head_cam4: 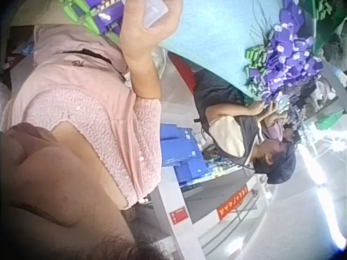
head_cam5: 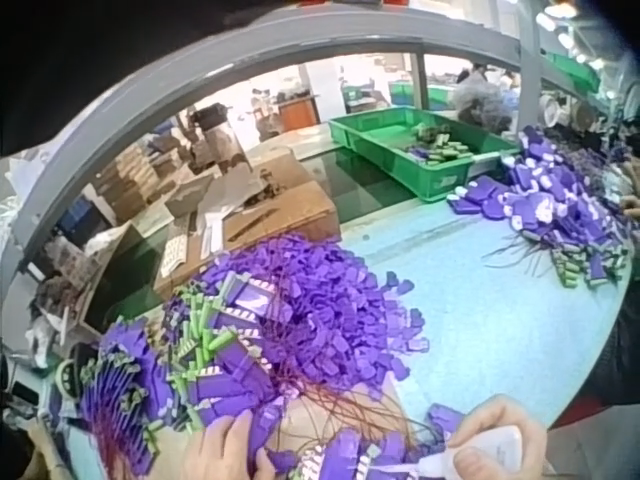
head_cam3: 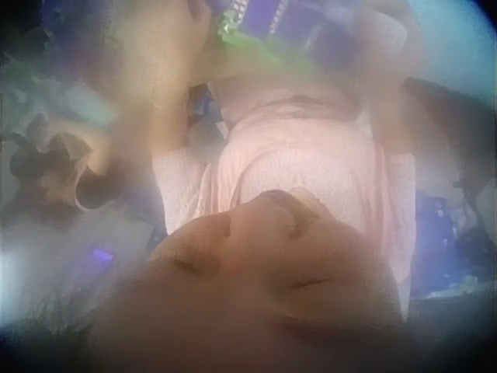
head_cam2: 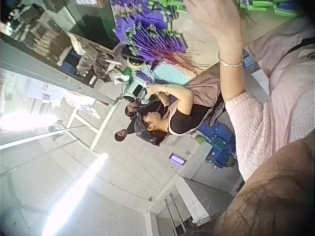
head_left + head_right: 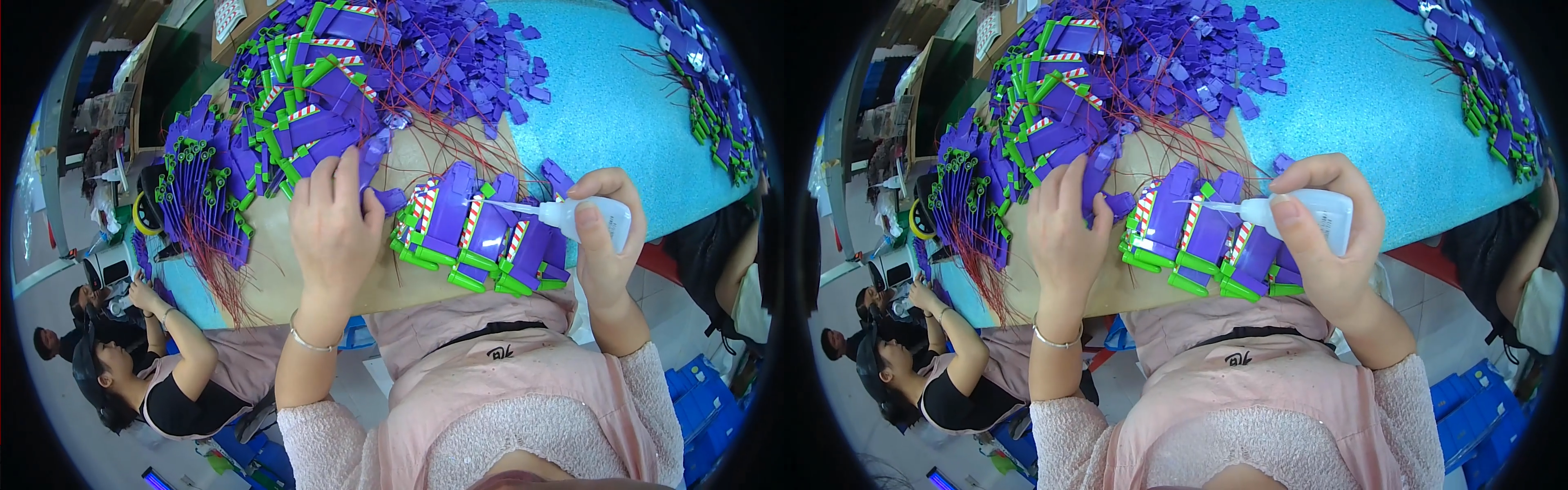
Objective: The person glues small purple and green plastic or foam parts together by hand at a workbench, using a glue bottle to apply adhesive.
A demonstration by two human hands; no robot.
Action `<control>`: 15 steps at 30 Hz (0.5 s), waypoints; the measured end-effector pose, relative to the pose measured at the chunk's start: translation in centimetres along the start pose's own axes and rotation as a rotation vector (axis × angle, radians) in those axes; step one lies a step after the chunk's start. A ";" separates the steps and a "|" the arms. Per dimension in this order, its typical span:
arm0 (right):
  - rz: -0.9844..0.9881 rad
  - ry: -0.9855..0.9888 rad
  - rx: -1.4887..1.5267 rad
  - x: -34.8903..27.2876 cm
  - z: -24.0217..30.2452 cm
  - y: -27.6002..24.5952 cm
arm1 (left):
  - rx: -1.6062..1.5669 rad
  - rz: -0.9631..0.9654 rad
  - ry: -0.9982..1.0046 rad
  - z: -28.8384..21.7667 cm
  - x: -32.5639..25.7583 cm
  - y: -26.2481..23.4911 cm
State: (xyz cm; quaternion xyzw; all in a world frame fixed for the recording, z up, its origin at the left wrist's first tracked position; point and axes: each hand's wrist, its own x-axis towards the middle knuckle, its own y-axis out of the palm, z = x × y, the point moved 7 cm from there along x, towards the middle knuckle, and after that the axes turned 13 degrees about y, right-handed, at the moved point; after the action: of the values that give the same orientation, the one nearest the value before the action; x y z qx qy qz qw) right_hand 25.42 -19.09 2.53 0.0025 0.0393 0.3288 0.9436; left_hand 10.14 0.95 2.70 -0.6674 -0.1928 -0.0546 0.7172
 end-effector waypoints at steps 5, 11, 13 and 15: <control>-0.014 0.075 -0.125 0.3 -0.4 0.5 | -0.191 -0.072 0.025 -2.1 -1.3 -3.3; 0.092 0.034 -0.085 0.4 -0.1 1.5 | -0.326 0.073 0.052 -4.7 -1.5 -3.6; 0.118 0.040 -0.103 0.2 -0.1 2.0 | -0.327 0.074 0.058 -4.6 -1.4 -3.7; 0.142 0.063 -0.090 0.0 0.0 2.4 | -0.331 0.073 0.068 -4.6 -1.4 -3.7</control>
State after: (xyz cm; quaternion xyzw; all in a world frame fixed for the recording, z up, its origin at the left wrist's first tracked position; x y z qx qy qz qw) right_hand 23.96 -17.22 2.58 -0.0475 0.0538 0.3964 0.9153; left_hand 8.59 -4.20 5.48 -0.7806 -0.1323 -0.0820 0.6053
